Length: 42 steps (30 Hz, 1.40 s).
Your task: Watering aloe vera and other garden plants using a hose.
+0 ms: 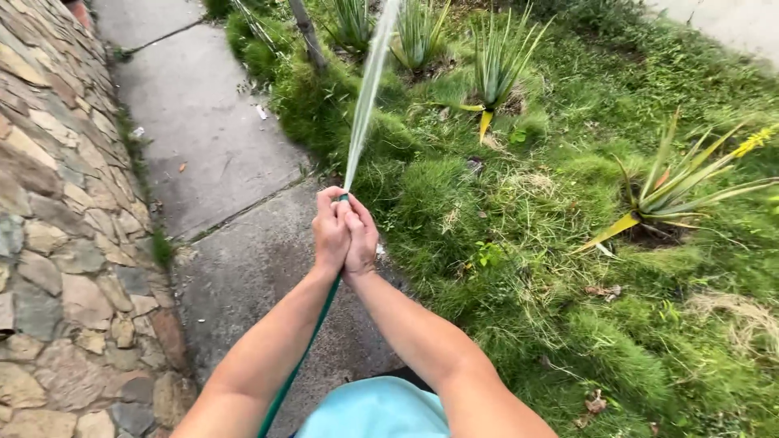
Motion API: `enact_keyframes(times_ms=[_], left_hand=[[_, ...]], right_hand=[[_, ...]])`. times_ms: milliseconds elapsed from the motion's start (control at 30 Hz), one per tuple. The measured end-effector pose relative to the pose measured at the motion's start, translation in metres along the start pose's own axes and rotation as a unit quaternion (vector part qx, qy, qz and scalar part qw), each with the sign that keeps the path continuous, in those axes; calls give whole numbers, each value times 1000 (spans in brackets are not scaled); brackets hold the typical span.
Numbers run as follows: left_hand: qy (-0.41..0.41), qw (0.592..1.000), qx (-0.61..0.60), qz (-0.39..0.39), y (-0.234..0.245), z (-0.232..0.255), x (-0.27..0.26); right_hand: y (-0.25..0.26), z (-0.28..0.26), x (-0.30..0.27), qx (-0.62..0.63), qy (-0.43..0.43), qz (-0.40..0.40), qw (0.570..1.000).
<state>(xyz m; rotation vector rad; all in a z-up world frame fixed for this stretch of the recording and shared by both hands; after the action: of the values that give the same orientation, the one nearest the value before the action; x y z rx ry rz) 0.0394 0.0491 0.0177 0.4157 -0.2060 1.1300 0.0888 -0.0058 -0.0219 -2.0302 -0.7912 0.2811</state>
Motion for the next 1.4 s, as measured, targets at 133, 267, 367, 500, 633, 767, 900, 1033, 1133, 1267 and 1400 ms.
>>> enact_keyframes(times_ms=[133, 267, 367, 500, 633, 767, 900, 1033, 1133, 1267, 1400], left_hand=[[-16, 1000, 11, 22, 11, 6, 1], [-27, 999, 10, 43, 14, 13, 6], [-12, 998, -2, 60, 23, 9, 5], [-5, 997, -23, 67, 26, 5, 7], [16, 997, -43, 65, 20, 7, 6], [56, 996, 25, 60, 20, 9, 5], [7, 998, 14, 53, 14, 10, 5], [51, 998, 28, 26, 8, 12, 7], [48, 999, -1, 13, 7, 7, 5], [25, 1000, 1, 13, 6, 10, 7], [62, 997, 28, 27, 9, -6, 7]], right_hand=[[-7, 7, -1, 24, -10, -21, 999], [-13, 5, 4, 1, -4, -46, 999], [-18, 10, 1, -2, -9, -53, 999], [-19, 15, 5, -7, -6, -62, 998], [-16, 11, 6, -17, -27, -41, 999], [-13, 10, 4, -30, -24, -33, 999], [-10, 6, 4, -17, -4, -26, 1000], [-8, 3, 6, -13, -4, -14, 1000], [-6, 2, 1, -36, 13, 3, 999], [-7, 2, 6, -27, 4, 4, 1000], [-5, 11, 6, -17, -16, -3, 1000]])
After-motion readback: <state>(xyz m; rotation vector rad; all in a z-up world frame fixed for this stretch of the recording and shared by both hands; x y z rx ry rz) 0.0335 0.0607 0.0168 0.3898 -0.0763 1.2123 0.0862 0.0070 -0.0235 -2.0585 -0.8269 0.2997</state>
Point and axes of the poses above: each hand's wrist, its own x-axis towards the middle knuckle, its own y-axis out of the back of the hand, z = x × y, the point moved 6 cm from there along x, towards the middle knuckle, and after that the axes turned 2 degrees about y, right-handed, at the moved point
